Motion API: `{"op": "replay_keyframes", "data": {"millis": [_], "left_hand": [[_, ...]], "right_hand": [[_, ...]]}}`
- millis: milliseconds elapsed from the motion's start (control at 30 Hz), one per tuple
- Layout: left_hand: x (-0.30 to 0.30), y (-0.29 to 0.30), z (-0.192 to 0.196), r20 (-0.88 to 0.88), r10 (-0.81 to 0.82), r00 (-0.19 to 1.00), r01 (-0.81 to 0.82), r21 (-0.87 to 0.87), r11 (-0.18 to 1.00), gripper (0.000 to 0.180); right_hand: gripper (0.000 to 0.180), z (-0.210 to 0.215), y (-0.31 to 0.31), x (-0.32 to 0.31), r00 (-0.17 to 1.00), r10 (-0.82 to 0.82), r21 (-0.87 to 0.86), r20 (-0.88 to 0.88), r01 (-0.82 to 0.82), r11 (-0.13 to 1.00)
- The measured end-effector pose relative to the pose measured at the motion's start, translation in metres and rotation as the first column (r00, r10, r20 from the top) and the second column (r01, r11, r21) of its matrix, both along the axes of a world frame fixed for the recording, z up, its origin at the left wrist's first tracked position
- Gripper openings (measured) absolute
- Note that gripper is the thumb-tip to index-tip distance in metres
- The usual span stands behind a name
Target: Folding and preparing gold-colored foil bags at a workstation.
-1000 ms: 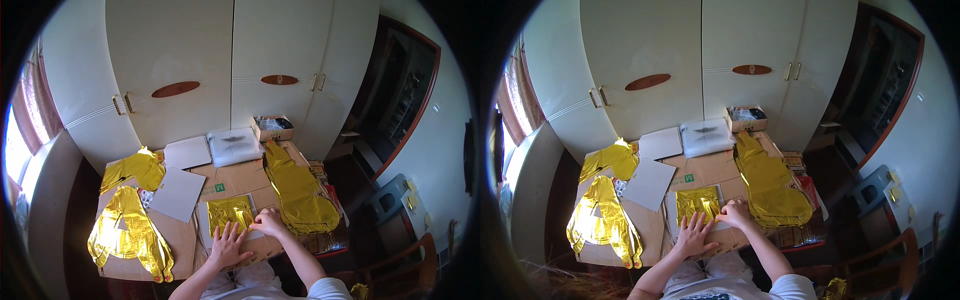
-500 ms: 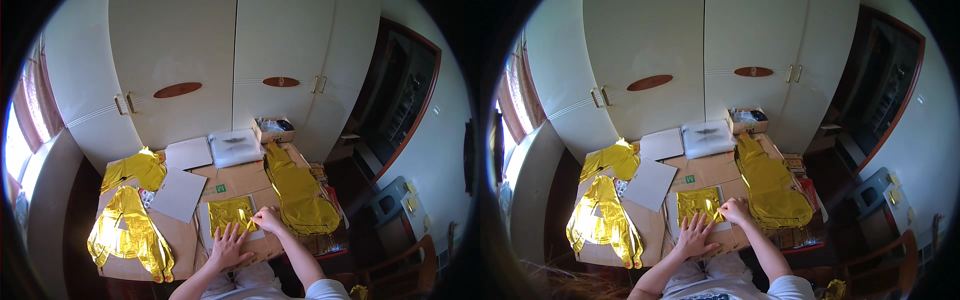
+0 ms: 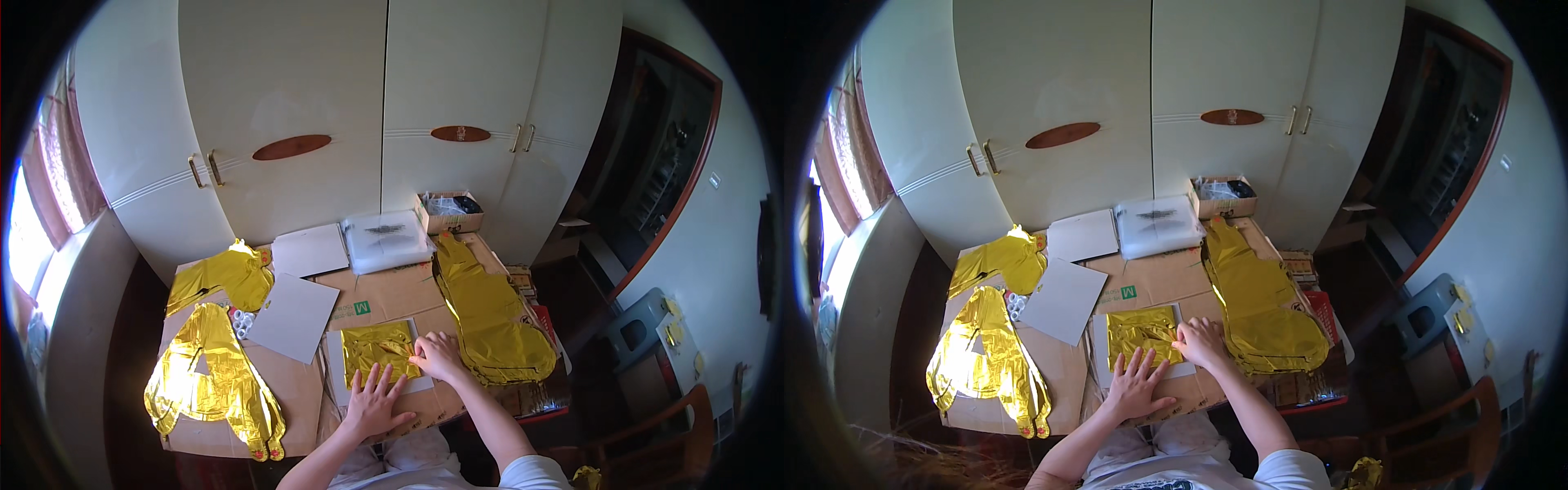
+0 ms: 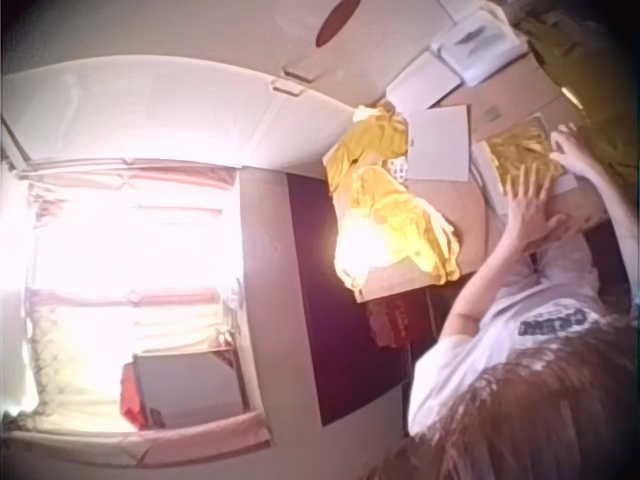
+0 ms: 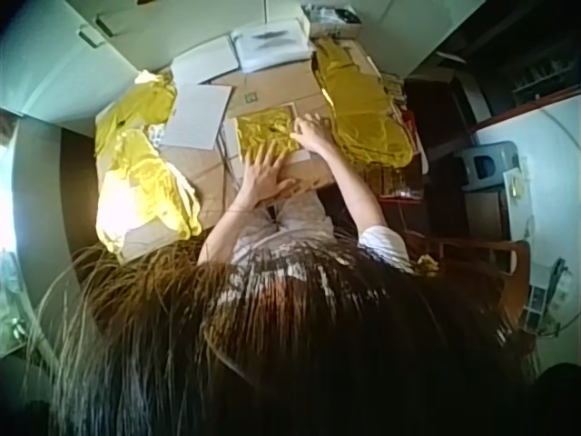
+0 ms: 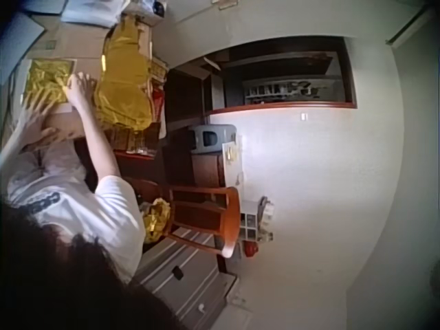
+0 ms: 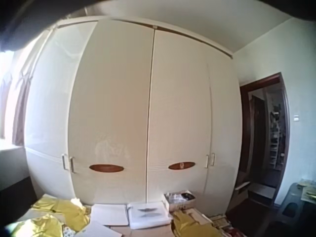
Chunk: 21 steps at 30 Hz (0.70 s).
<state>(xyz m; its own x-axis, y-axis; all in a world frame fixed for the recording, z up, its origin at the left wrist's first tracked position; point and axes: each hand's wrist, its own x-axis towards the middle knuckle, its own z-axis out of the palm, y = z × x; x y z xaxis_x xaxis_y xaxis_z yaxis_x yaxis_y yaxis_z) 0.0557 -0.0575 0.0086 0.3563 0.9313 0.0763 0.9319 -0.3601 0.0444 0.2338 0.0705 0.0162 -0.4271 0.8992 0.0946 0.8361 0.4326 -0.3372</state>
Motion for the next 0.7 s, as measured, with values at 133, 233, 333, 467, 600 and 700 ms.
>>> {"op": "replay_keyframes", "data": {"millis": [133, 233, 333, 467, 600, 700], "left_hand": [[0.000, 0.000, 0.000, 0.008, -0.003, 1.000, 0.003, 0.010, 1.000, 0.086], [0.000, 0.000, 0.002, 0.013, 0.000, 1.000, 0.000, 0.011, 1.000, 0.086], [0.000, 0.000, 0.001, 0.015, -0.002, 1.000, 0.002, 0.015, 1.000, 0.086], [0.001, 0.000, 0.002, 0.009, 0.001, 1.000, -0.001, 0.012, 1.000, 0.086], [0.001, 0.000, 0.002, 0.007, -0.001, 1.000, 0.001, 0.022, 1.000, 0.086], [0.001, -0.001, 0.003, 0.002, 0.002, 1.000, -0.002, 0.013, 1.000, 0.086]], "right_hand": [[0.006, -0.015, -0.009, 0.004, 0.971, 0.220, 0.316, -0.095, -0.180, 0.931], [0.007, -0.016, -0.017, 0.008, 0.953, 0.293, 0.402, -0.080, -0.238, 0.884], [0.012, -0.016, -0.021, 0.013, 0.949, 0.307, 0.433, -0.071, -0.248, 0.867], [0.023, -0.020, -0.020, 0.021, 0.943, 0.325, 0.456, -0.073, -0.258, 0.852], [0.032, -0.021, -0.018, 0.023, 0.941, 0.328, 0.444, -0.080, -0.261, 0.857], [0.031, -0.017, -0.018, 0.020, 0.935, 0.294, 0.376, -0.199, -0.204, 0.904]]}}
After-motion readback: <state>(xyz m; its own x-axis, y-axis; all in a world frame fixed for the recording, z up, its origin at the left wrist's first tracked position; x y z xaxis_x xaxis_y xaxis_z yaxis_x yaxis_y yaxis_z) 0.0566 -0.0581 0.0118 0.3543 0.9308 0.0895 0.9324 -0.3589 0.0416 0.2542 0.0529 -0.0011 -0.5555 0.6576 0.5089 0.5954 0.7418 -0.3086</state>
